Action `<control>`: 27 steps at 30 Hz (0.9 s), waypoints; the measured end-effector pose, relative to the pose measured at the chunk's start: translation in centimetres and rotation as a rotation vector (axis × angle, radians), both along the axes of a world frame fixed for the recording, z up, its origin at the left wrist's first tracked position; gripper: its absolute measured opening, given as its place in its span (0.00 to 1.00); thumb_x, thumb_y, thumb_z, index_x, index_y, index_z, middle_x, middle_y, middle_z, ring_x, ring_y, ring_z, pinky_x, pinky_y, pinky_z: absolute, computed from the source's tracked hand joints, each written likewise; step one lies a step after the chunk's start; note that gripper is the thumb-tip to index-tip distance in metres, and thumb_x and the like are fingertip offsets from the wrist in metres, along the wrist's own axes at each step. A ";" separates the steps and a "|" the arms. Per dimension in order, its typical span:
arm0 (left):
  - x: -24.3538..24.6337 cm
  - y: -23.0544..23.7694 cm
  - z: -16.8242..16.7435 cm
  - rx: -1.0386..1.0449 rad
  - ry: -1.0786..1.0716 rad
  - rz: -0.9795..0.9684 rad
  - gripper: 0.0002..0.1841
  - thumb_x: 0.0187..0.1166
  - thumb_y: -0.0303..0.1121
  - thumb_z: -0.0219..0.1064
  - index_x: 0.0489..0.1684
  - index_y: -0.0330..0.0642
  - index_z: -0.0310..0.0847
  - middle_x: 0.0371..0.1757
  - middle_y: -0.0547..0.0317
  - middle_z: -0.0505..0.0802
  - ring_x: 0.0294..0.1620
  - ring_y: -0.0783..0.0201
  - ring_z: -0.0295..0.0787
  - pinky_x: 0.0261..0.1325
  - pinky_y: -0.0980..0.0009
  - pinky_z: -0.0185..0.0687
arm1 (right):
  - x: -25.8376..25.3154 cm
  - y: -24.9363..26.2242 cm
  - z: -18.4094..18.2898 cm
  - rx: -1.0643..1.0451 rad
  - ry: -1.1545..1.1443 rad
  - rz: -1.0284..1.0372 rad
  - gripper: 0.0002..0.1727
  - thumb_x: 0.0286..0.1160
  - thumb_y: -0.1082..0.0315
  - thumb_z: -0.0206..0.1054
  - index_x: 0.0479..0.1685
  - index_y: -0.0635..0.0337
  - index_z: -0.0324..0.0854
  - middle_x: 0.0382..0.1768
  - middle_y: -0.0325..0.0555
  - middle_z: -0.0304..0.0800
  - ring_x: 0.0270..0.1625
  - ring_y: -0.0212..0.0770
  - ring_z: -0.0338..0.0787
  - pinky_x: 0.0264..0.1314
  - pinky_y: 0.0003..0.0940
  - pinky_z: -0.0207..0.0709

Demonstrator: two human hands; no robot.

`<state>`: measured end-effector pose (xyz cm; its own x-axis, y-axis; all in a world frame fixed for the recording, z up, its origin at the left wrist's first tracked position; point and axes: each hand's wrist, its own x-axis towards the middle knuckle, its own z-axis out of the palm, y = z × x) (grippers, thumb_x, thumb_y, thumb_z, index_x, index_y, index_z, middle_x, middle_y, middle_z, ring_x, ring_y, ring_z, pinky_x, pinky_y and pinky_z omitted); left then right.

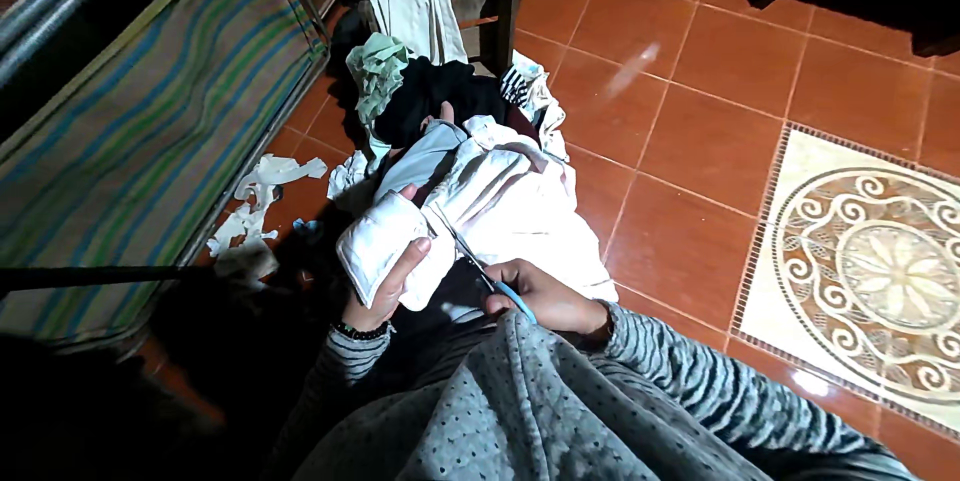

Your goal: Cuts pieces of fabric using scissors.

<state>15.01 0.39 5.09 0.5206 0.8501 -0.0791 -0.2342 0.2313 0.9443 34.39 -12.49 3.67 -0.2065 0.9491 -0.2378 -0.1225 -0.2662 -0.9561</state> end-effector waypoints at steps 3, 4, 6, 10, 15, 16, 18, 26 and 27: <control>-0.9 0.0 -0.1 0.081 0.069 -0.011 0.38 0.66 0.34 0.80 0.80 0.35 0.71 0.60 0.58 0.92 0.57 0.67 0.91 0.65 0.67 0.88 | -0.1 1.1 0.2 0.005 0.032 0.050 0.24 0.71 0.37 0.71 0.23 0.45 0.76 0.18 0.19 0.75 0.22 0.15 0.74 0.25 0.15 0.66; -1.1 0.0 -0.1 0.087 0.086 -0.009 0.38 0.66 0.35 0.81 0.80 0.36 0.71 0.60 0.59 0.92 0.57 0.68 0.91 0.65 0.67 0.88 | -0.1 1.5 0.0 0.017 0.041 0.064 0.25 0.70 0.35 0.71 0.23 0.45 0.76 0.18 0.20 0.77 0.23 0.16 0.75 0.25 0.15 0.67; -1.4 -0.1 0.0 0.052 0.090 0.011 0.35 0.66 0.34 0.81 0.76 0.34 0.74 0.55 0.59 0.94 0.54 0.67 0.92 0.63 0.67 0.89 | -0.2 2.0 -0.4 0.054 0.042 0.086 0.27 0.70 0.32 0.69 0.23 0.45 0.77 0.21 0.22 0.78 0.25 0.17 0.77 0.28 0.17 0.69; -1.9 -0.2 -0.2 -0.051 0.055 0.046 0.29 0.65 0.31 0.81 0.66 0.32 0.78 0.47 0.57 0.95 0.50 0.66 0.94 0.61 0.65 0.91 | -0.5 2.1 -1.1 0.083 0.062 0.081 0.26 0.70 0.37 0.73 0.18 0.46 0.75 0.17 0.22 0.75 0.21 0.17 0.72 0.24 0.17 0.64; -1.9 -0.7 0.9 -0.153 0.054 0.052 0.16 0.65 0.25 0.76 0.51 0.37 0.84 0.40 0.60 0.97 0.44 0.68 0.95 0.55 0.67 0.93 | -0.5 2.0 -1.2 0.075 0.052 0.154 0.22 0.73 0.42 0.72 0.23 0.47 0.76 0.18 0.19 0.75 0.21 0.14 0.73 0.24 0.14 0.64; -1.9 -0.7 1.1 -0.181 0.047 0.044 0.13 0.65 0.24 0.76 0.47 0.38 0.85 0.39 0.59 0.97 0.43 0.67 0.95 0.54 0.67 0.93 | -0.5 2.1 -1.0 0.075 0.053 0.166 0.22 0.74 0.40 0.71 0.24 0.47 0.77 0.19 0.19 0.76 0.23 0.14 0.74 0.25 0.14 0.65; -2.0 -0.6 1.1 -0.209 0.023 0.014 0.14 0.65 0.25 0.76 0.49 0.38 0.85 0.40 0.58 0.97 0.44 0.66 0.95 0.55 0.66 0.93 | -0.5 2.2 -0.7 0.087 0.065 0.186 0.23 0.74 0.38 0.69 0.27 0.47 0.78 0.22 0.19 0.80 0.26 0.14 0.77 0.29 0.14 0.69; -1.8 -1.0 1.7 -0.232 0.035 -0.004 0.12 0.65 0.23 0.76 0.45 0.38 0.86 0.39 0.59 0.97 0.42 0.67 0.96 0.53 0.67 0.93 | -0.8 2.1 -0.8 0.087 0.169 0.194 0.26 0.72 0.31 0.66 0.27 0.43 0.77 0.23 0.18 0.81 0.27 0.14 0.78 0.29 0.14 0.70; -1.9 -1.0 1.7 -0.226 0.033 -0.003 0.12 0.64 0.23 0.76 0.45 0.39 0.86 0.38 0.59 0.97 0.42 0.67 0.96 0.53 0.68 0.93 | -0.8 2.1 -1.0 0.093 0.188 0.198 0.26 0.72 0.30 0.65 0.27 0.43 0.77 0.23 0.18 0.82 0.27 0.14 0.79 0.29 0.14 0.70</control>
<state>13.15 -0.62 6.80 0.5168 0.8074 -0.2845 -0.2035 0.4387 0.8753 33.55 -10.37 2.71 -0.4223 0.9018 -0.0912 -0.2544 -0.2145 -0.9430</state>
